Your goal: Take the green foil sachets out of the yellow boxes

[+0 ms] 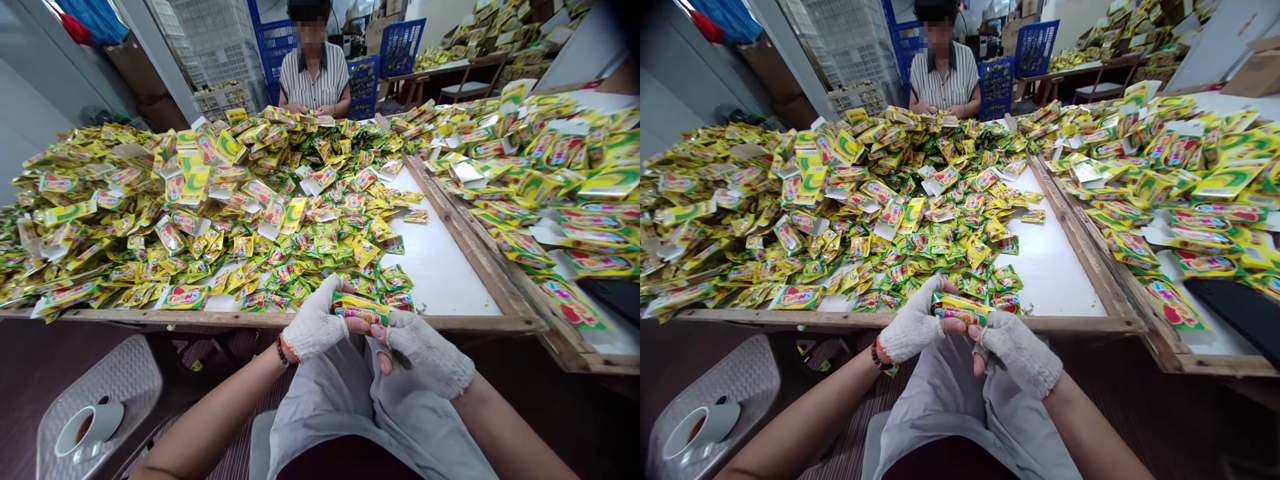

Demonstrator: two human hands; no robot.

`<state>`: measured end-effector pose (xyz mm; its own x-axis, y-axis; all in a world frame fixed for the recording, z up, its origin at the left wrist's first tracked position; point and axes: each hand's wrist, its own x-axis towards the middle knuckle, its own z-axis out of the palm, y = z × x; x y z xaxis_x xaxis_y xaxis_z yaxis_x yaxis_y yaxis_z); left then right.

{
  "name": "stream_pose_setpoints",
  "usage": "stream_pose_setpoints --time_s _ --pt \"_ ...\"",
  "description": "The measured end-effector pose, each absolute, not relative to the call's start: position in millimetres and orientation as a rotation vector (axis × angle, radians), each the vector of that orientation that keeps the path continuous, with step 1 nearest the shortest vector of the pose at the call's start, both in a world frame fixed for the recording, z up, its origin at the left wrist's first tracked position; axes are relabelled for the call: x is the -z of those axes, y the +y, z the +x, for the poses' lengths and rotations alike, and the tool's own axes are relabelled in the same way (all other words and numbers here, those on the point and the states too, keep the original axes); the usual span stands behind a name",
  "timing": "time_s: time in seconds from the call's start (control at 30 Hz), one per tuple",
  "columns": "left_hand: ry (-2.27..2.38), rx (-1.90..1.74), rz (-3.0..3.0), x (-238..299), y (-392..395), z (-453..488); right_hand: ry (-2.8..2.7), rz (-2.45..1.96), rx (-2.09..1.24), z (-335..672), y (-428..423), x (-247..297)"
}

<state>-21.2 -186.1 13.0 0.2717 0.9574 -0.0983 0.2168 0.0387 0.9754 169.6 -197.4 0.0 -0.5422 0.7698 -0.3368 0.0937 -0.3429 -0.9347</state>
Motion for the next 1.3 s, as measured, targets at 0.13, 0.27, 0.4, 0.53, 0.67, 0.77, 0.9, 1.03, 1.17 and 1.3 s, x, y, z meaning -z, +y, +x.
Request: stream_pose_setpoints --time_s 0.13,0.27,0.4,0.53,0.67,0.77,0.9,1.03,1.17,1.3 --pt "1.210 -0.907 1.366 -13 -185 -17 -1.286 -1.223 -1.855 175 -197 -4" --pt "1.231 -0.904 1.402 -11 -185 -18 -1.159 -1.102 -1.847 178 -200 -1" --pt "1.230 -0.893 1.489 -11 -185 -22 -1.258 -1.138 -1.823 176 -203 2" --pt "1.184 -0.847 1.433 -12 -186 -23 -1.301 -1.138 -1.870 171 -202 1" --pt "1.179 -0.860 1.381 -11 -186 -21 -1.329 -1.117 -1.935 172 -201 -3" --pt "1.201 -0.945 1.290 -8 -184 -21 -1.229 -1.210 -1.835 182 -201 -4" --pt "1.170 -1.020 1.103 -4 -179 -24 -1.161 -1.389 -1.460 195 -197 -3" --pt "1.091 -1.034 0.967 -7 -178 -21 -1.402 -1.450 -1.272 191 -188 -3" --pt "1.046 -0.950 1.042 -11 -184 -19 -1.621 -1.390 -1.497 182 -182 -2" --pt "1.107 -0.955 1.353 -18 -182 -26 -1.837 -1.458 -1.354 198 -175 -14"
